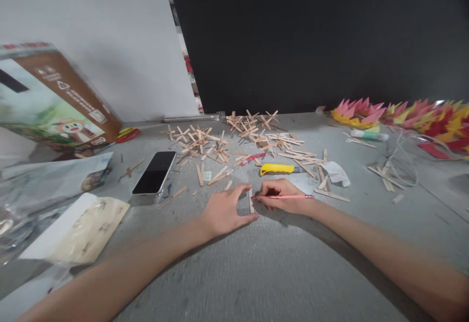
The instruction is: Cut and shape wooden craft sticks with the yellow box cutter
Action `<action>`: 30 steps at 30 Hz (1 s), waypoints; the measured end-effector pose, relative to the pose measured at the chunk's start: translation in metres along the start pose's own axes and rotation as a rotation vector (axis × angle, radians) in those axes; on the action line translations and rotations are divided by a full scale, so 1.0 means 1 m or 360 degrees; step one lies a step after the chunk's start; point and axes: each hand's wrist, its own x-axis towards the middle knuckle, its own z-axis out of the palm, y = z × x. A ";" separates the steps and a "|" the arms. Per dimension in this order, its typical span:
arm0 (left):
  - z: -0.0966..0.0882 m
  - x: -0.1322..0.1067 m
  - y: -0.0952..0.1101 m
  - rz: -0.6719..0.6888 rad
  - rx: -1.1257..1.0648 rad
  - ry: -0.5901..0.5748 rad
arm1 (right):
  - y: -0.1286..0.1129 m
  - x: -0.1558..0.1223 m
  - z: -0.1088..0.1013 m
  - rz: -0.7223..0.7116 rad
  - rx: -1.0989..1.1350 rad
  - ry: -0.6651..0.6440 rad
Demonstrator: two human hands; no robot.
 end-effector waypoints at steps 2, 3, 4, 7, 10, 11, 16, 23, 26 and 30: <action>0.000 0.000 0.000 0.0002 -0.0003 0.0003 | 0.001 0.000 0.000 -0.0002 0.0022 -0.0010; 0.000 0.000 0.000 0.0008 -0.0003 0.0005 | 0.001 0.000 0.000 -0.0003 0.0035 -0.0014; 0.000 0.000 -0.001 0.0013 0.0000 0.0009 | 0.001 0.001 0.000 -0.0002 0.0044 -0.0015; 0.002 0.000 -0.002 0.0030 0.0015 0.0026 | -0.001 0.001 0.000 0.0006 0.0049 -0.0012; 0.002 0.000 -0.002 0.0034 -0.0002 0.0033 | -0.001 0.002 0.000 0.0012 0.0057 -0.0034; 0.002 0.000 -0.001 0.0029 -0.0011 0.0024 | 0.000 0.002 -0.001 0.0008 0.0067 -0.0040; 0.001 0.000 -0.001 0.0007 0.0002 -0.0007 | 0.002 0.003 -0.001 -0.0019 0.0096 -0.0057; 0.000 0.000 0.000 0.0002 -0.0016 -0.0014 | -0.001 0.002 -0.001 0.0029 0.0088 -0.0055; -0.003 0.000 0.003 -0.0027 -0.0021 -0.0033 | 0.000 0.003 -0.001 0.0009 0.0101 -0.0079; -0.004 0.000 0.004 -0.0043 -0.0019 -0.0060 | 0.001 0.003 -0.002 0.0016 0.0100 -0.0078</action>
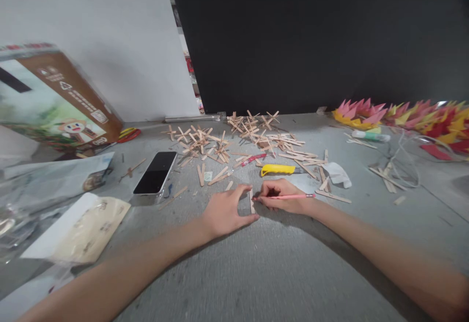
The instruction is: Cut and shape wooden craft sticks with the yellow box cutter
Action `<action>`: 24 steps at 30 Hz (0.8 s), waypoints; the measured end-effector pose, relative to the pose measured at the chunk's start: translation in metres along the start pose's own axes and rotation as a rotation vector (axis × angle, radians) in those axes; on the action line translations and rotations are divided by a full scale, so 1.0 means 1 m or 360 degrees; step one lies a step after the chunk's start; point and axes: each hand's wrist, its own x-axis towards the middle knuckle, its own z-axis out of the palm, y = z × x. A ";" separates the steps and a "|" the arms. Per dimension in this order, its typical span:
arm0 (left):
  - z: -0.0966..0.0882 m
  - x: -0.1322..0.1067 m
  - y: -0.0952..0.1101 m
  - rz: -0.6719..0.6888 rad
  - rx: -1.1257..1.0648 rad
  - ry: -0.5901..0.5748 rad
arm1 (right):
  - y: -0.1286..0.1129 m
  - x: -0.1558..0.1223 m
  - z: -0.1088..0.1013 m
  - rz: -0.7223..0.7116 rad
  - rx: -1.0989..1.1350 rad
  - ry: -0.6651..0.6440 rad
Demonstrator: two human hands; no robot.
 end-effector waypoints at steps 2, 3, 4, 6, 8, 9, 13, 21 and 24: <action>0.001 0.000 -0.001 0.0006 -0.0007 0.0004 | 0.000 0.000 0.000 0.0008 -0.0007 0.0013; 0.001 0.000 -0.001 0.0008 -0.0014 0.0009 | 0.000 0.000 0.000 0.0000 -0.0015 0.0013; 0.002 0.000 -0.002 0.0010 -0.0023 0.0012 | 0.001 0.001 0.000 -0.0014 -0.0021 0.0007; 0.004 0.000 -0.003 0.0016 -0.0048 0.0022 | 0.002 0.001 0.000 -0.0046 -0.0016 -0.0016; 0.005 0.000 -0.004 0.0031 -0.0089 0.0053 | 0.003 0.001 0.000 -0.0045 -0.0009 -0.0017; 0.005 0.000 -0.004 0.0038 -0.0120 0.0086 | 0.002 0.001 0.000 -0.0030 -0.0010 -0.0006; 0.005 0.005 -0.011 -0.0022 -0.0480 0.0331 | 0.000 0.000 0.002 0.0042 -0.0028 0.0043; 0.004 0.013 -0.019 -0.0080 -0.0818 0.0439 | 0.002 0.000 0.000 -0.0029 -0.0044 -0.0009; 0.004 0.009 -0.015 0.0002 -0.0588 0.0285 | 0.002 0.000 0.000 0.0014 -0.0047 0.0020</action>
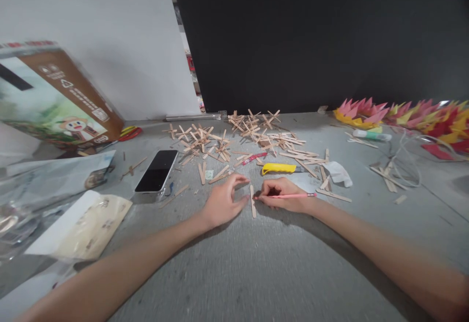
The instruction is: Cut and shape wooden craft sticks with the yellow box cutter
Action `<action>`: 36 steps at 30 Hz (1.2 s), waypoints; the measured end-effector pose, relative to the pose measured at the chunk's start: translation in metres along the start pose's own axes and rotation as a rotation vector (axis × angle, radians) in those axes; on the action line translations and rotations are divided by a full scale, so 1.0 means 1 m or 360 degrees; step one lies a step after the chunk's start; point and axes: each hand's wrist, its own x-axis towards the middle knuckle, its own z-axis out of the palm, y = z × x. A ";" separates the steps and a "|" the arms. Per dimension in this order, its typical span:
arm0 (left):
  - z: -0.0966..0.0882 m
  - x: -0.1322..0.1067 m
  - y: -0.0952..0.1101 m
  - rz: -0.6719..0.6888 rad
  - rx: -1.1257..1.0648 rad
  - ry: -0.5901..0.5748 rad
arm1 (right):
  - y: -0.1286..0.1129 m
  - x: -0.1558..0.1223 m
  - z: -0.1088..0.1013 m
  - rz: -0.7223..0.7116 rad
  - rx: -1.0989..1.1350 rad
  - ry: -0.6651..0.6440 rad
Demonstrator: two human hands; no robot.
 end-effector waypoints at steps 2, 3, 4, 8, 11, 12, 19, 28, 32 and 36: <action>0.000 -0.002 0.002 0.0076 0.0133 -0.0084 | -0.001 0.000 0.000 0.0039 0.0013 0.0012; 0.000 -0.003 0.002 0.0101 0.0193 -0.0110 | -0.001 0.000 0.000 0.0039 0.0019 0.0010; 0.000 -0.003 0.003 0.0112 0.0244 -0.0132 | -0.002 0.000 0.000 0.0026 0.0023 0.0003; -0.001 -0.004 0.004 0.0070 0.0325 -0.0179 | -0.002 0.001 0.000 -0.0078 0.0017 -0.0023; -0.001 -0.004 0.006 0.0053 0.0333 -0.0202 | 0.000 0.001 -0.001 -0.0041 0.0012 -0.0011; -0.001 -0.005 0.006 0.0054 0.0351 -0.0213 | 0.000 0.002 -0.001 -0.0009 0.0011 -0.0009; -0.001 -0.005 0.007 0.0074 0.0448 -0.0248 | -0.002 0.001 -0.002 -0.0062 -0.0033 -0.0040; 0.001 -0.006 0.003 0.0103 0.0408 -0.0208 | 0.003 0.001 0.000 -0.0064 -0.0037 -0.0002; 0.000 -0.006 0.005 0.0095 0.0423 -0.0209 | 0.005 0.002 0.000 -0.0060 -0.0055 0.0008; 0.000 -0.006 0.007 0.0093 0.0419 -0.0203 | 0.005 0.002 0.000 -0.0076 -0.0078 0.0014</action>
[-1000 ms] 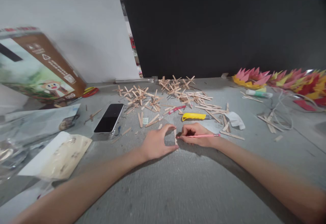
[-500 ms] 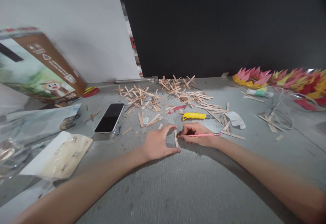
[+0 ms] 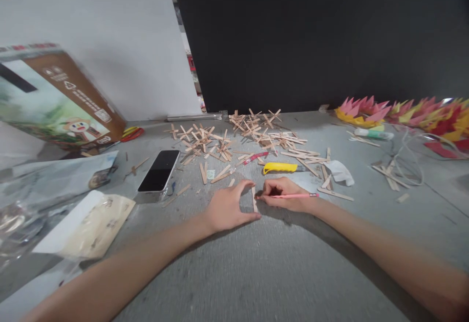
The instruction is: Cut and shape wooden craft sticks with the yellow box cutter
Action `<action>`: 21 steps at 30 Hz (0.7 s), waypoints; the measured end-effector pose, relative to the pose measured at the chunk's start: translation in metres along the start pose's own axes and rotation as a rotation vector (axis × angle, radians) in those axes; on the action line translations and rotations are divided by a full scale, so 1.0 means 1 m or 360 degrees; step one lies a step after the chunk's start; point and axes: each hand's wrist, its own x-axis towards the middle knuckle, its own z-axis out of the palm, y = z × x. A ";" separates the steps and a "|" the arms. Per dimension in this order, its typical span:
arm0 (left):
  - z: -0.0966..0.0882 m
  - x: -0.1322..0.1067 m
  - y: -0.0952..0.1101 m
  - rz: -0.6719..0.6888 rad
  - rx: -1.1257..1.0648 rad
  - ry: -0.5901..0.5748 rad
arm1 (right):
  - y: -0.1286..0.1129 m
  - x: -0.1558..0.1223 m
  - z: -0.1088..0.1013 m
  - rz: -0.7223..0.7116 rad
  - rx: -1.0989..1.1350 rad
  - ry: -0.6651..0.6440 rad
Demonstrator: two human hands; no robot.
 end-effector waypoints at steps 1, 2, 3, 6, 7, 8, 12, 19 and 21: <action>0.000 0.000 0.000 -0.0001 0.0002 -0.0001 | 0.000 0.000 0.000 0.0018 0.0014 0.0003; 0.000 0.000 0.000 -0.0003 0.0004 -0.0003 | -0.001 0.000 0.000 0.0025 0.0025 0.0000; 0.000 0.000 0.000 -0.0006 0.0005 -0.0006 | -0.001 -0.001 0.000 0.0021 0.0029 -0.0011; -0.001 0.000 0.000 -0.0009 -0.0003 -0.0023 | -0.003 -0.001 0.000 -0.0003 0.0010 -0.0026; -0.001 0.000 0.000 -0.0010 -0.0004 -0.0026 | -0.003 -0.001 0.000 0.0014 0.0012 -0.0018; -0.001 0.000 0.000 -0.0011 -0.0003 -0.0026 | -0.002 -0.001 0.000 0.0038 0.0019 -0.0009; -0.001 0.000 0.000 -0.0003 0.0004 -0.0025 | 0.000 -0.001 0.001 -0.0006 0.0007 -0.0014; 0.001 0.000 -0.002 -0.0004 0.0008 -0.0018 | -0.003 -0.001 0.000 0.0001 -0.0005 0.0002; 0.001 0.000 -0.002 0.0004 -0.0002 -0.0009 | -0.003 -0.001 0.001 -0.0041 -0.0027 0.0002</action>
